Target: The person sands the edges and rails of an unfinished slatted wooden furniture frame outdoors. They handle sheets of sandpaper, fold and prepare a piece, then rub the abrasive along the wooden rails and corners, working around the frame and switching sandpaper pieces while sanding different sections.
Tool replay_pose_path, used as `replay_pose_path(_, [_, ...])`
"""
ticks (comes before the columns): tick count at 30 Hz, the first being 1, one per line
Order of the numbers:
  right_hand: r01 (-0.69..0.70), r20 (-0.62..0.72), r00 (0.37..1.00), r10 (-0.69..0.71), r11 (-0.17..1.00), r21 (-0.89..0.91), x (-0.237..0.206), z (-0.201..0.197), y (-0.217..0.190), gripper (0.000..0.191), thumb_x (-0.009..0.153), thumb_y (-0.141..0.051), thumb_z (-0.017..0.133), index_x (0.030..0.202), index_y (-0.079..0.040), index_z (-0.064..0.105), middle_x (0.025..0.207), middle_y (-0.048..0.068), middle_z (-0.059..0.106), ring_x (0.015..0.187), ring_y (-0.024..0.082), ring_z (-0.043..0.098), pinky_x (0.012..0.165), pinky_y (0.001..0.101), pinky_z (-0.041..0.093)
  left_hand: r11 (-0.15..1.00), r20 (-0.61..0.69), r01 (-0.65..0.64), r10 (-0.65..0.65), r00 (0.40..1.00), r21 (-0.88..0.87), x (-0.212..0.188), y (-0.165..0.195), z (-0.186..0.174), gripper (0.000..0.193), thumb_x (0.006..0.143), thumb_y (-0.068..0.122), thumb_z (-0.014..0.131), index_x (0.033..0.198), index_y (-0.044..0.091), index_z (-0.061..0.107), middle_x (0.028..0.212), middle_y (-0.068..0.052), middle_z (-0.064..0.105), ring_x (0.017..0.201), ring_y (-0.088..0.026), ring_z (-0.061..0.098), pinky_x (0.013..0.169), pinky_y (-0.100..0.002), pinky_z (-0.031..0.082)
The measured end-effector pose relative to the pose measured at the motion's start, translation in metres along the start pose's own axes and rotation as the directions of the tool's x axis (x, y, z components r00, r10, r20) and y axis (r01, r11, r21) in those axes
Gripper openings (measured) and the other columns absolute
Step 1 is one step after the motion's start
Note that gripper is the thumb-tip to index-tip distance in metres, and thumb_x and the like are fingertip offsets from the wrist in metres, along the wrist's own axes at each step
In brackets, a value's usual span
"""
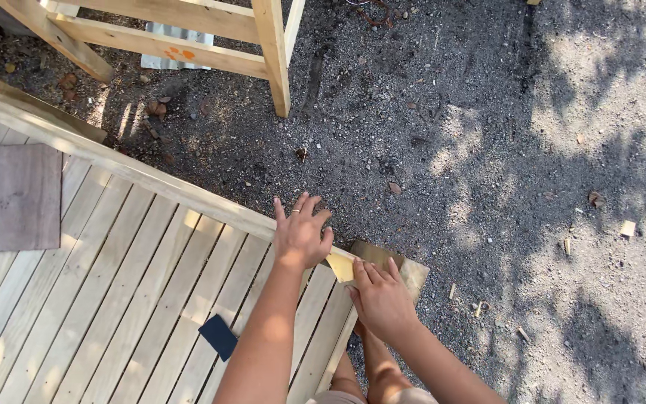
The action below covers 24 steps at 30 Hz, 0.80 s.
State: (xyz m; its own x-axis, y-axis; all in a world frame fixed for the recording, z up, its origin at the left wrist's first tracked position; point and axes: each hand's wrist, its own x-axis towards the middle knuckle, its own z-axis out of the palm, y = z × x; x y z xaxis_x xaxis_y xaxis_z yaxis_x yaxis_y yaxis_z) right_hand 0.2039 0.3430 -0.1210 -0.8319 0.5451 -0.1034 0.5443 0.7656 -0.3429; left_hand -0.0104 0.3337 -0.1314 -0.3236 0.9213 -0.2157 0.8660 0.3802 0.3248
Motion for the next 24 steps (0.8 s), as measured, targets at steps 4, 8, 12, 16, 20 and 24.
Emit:
replay_pose_path(4, [-0.180,0.384,0.912,0.144,0.982,0.061,0.050,-0.008,0.004,0.074,0.084,-0.051,0.068,0.140,-0.005,0.053,0.118,0.015,0.069,0.108,0.033,0.068,0.100,0.0485,0.050,0.996,-0.035,-0.019,0.016,0.999,-0.087,0.002,-0.006,0.005,0.034,0.086,0.030,0.063,0.117,0.020,0.072,0.145,-0.008,0.053,0.143,-0.030,0.041,0.117,-0.060,0.024])
replay_pose_path(8, [-0.263,0.497,0.846,0.193,0.962,0.076,0.077,-0.019,0.003,0.042,0.101,-0.049,0.056,0.117,-0.014,0.071,0.112,0.012,0.070,0.103,0.034,0.070,0.089,0.0489,0.056,0.976,-0.095,-0.027,0.006,0.995,-0.215,0.002,-0.011,0.009,0.030,0.088,0.030,0.063,0.113,0.019,0.074,0.140,-0.005,0.058,0.133,-0.029,0.051,0.108,-0.048,0.042])
replay_pose_path(12, [-0.222,0.393,0.907,0.154,0.966,0.133,0.032,-0.018,-0.004,0.047,0.101,-0.030,0.049,0.144,-0.014,0.054,0.121,0.012,0.069,0.111,0.033,0.069,0.094,0.0469,0.056,0.938,-0.168,0.056,-0.120,0.979,-0.342,0.002,-0.009,0.012,0.024,0.092,0.031,0.061,0.107,0.020,0.075,0.128,-0.002,0.063,0.120,-0.027,0.061,0.098,-0.045,0.050])
replay_pose_path(16, [-0.025,0.006,1.000,0.026,0.996,-0.084,-0.010,0.003,-0.006,0.073,0.079,-0.019,0.061,0.147,0.000,0.041,0.148,0.020,0.051,0.138,0.034,0.048,0.112,0.0545,0.032,0.953,-0.131,0.133,-0.174,0.976,-0.272,0.005,-0.006,0.017,0.021,0.090,0.031,0.062,0.098,0.016,0.075,0.117,-0.003,0.064,0.113,-0.027,0.063,0.093,-0.046,0.052])
replay_pose_path(20, [-0.131,0.144,0.979,0.145,0.986,-0.101,-0.010,0.015,-0.007,0.078,0.082,-0.017,0.061,0.152,0.003,0.031,0.155,0.020,0.043,0.145,0.033,0.039,0.120,0.0554,0.021,0.967,-0.134,0.176,-0.202,0.970,-0.185,0.007,-0.006,0.021,0.022,0.091,0.029,0.061,0.098,0.014,0.075,0.115,-0.005,0.064,0.110,-0.027,0.063,0.091,-0.046,0.053])
replay_pose_path(24, [-0.134,0.064,0.989,0.134,0.991,0.000,-0.014,-0.003,-0.007,0.098,0.063,-0.024,0.073,0.150,0.001,0.036,0.154,0.023,0.047,0.143,0.040,0.041,0.115,0.0601,0.027,0.969,-0.124,0.181,-0.203,0.971,-0.166,0.008,-0.006,0.022,0.024,0.091,0.030,0.060,0.099,0.014,0.076,0.114,-0.005,0.064,0.110,-0.028,0.063,0.090,-0.047,0.053])
